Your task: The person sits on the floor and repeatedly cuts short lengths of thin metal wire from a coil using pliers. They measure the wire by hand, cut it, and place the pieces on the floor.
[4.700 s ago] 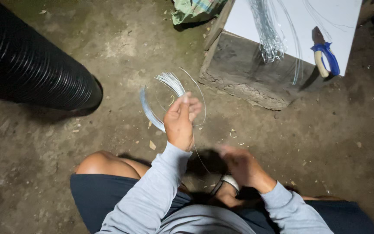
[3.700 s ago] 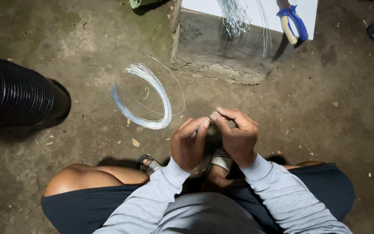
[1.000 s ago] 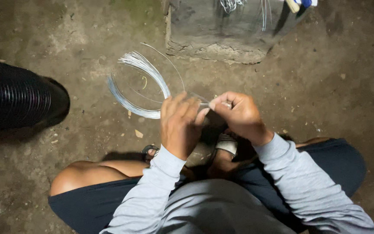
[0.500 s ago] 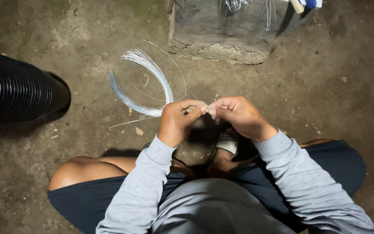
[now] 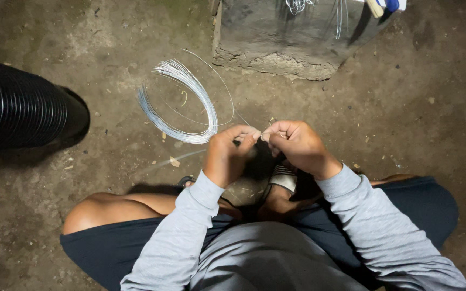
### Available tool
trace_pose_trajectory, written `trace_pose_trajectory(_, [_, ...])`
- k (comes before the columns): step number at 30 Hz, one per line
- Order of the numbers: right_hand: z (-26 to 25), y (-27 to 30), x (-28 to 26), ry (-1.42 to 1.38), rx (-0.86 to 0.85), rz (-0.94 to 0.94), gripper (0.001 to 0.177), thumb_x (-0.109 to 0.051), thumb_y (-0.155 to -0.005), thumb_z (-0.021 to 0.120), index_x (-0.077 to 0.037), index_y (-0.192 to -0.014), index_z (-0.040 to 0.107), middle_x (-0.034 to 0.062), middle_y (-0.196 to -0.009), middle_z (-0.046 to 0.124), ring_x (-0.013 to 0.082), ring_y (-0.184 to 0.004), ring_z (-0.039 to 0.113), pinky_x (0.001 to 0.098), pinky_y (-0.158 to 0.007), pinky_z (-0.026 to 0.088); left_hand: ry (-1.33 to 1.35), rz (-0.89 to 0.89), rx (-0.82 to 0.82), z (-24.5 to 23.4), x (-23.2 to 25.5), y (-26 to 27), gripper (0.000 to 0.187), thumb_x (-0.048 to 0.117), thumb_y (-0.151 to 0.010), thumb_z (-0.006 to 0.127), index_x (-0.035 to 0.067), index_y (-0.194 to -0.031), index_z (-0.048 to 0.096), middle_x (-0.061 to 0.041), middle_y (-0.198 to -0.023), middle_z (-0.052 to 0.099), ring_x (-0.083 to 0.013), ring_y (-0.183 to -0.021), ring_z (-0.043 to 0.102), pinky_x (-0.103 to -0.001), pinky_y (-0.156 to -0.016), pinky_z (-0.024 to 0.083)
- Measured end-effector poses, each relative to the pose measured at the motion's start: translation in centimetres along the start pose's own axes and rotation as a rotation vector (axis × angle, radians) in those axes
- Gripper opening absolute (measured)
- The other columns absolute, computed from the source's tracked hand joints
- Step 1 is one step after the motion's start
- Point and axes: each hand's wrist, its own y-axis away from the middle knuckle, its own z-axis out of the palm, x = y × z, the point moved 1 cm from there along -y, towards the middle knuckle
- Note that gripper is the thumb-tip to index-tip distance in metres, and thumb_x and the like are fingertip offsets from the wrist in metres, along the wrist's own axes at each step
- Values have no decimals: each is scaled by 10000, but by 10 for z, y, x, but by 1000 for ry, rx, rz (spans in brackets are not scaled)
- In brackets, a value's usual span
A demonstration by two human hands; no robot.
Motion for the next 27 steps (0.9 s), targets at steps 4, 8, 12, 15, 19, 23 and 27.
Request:
trace_pose_trajectory(4, [1, 5, -7, 25, -63, -112, 152, -98, -1003, 568, -3, -959, 678, -38, -832, 631, 44, -741, 553, 218, -666, 467, -159, 306, 7, 1, 10, 5, 92, 126, -969, 635, 46, -947, 673, -166, -840, 684, -351, -770, 665, -404, -686, 518])
trace_pose_trajectory(8, [7, 16, -30, 306, 32, -251, 129, -115, -1002, 595, -15, -967, 670, 6, -840, 639, 69, -740, 561, 237, -654, 473, -316, 418, -2, 4, 15, 3, 147, 135, -1003, 574, 41, -890, 580, -209, -839, 636, -447, -781, 607, -489, -679, 468])
trace_pose_trajectory(12, [12, 35, -69, 883, 133, -778, 74, -98, -975, 681, -40, -953, 641, 91, -871, 633, 236, -780, 624, 342, -715, 515, 20, 0, -280, 0, 13, -6, 196, 166, -1021, 596, 26, -888, 633, -197, -733, 585, -363, -656, 527, -419, -599, 419])
trace_pose_trajectory(15, [9, 52, -96, 1197, 141, -976, 81, -84, -867, 714, -55, -929, 671, 114, -866, 650, 282, -740, 640, 380, -641, 513, 510, -168, -442, 1, 24, -12, 215, 138, -1060, 598, 14, -895, 658, -175, -722, 525, -245, -638, 421, -365, -612, 350])
trace_pose_trajectory(19, [13, 63, -112, 1034, 229, -924, 117, -156, -937, 707, -60, -995, 676, 82, -905, 679, 263, -798, 661, 351, -702, 522, 207, 255, -255, -12, 60, 5, 148, 128, -1026, 622, 19, -928, 639, -114, -783, 580, -207, -698, 543, -316, -649, 432])
trace_pose_trajectory(23, [10, 72, -104, 68, -45, -279, 233, -185, -1031, 603, 17, -1119, 679, 64, -946, 684, 152, -866, 646, 288, -792, 532, -57, 567, -130, -30, 91, 9, 55, 37, -960, 659, 18, -918, 630, -110, -820, 599, -265, -692, 589, -351, -632, 453])
trace_pose_trajectory(27, [13, 73, -78, -349, -84, 0, 211, -162, -1019, 622, 41, -1013, 677, 79, -811, 676, 147, -722, 628, 300, -683, 528, -108, 763, -182, -38, 101, 11, 95, 3, -880, 677, 47, -937, 614, -103, -909, 640, -317, -811, 616, -408, -716, 488])
